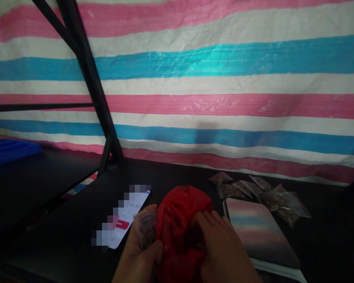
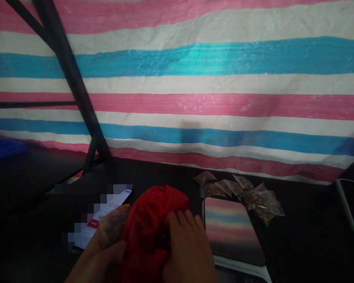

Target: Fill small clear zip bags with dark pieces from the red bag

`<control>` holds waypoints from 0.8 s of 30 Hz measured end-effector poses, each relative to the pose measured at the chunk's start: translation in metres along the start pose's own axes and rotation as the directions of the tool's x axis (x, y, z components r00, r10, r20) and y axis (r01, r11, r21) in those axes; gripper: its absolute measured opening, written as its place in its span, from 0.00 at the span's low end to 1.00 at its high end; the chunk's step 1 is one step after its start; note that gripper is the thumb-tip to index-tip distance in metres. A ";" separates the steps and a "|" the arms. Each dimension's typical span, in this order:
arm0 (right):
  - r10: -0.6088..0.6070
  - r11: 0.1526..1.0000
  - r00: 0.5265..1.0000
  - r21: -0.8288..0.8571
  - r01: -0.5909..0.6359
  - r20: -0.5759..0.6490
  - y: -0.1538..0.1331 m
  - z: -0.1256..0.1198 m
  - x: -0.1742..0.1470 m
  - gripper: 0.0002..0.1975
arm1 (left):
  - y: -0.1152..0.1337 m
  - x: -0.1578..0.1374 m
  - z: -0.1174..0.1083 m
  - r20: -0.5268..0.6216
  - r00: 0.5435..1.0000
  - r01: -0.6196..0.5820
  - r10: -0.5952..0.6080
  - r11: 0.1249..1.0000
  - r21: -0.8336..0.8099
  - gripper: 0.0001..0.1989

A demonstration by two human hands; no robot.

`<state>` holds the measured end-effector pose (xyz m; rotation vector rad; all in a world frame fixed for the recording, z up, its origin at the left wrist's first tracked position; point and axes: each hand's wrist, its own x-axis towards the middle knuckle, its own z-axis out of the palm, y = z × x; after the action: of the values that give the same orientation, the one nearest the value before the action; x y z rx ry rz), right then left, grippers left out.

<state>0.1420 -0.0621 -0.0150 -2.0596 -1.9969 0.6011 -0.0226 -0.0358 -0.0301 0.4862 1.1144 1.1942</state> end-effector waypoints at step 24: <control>-0.062 0.642 0.989 0.753 0.144 -0.136 0.013 0.010 0.008 0.15 | 0.008 0.016 -0.023 0.069 0.903 -0.430 0.425 0.877 0.215 0.47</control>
<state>0.1498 -0.0563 -0.0307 -1.3947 -1.4006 1.0675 -0.0477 -0.0240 -0.0402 0.9574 1.1666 1.4458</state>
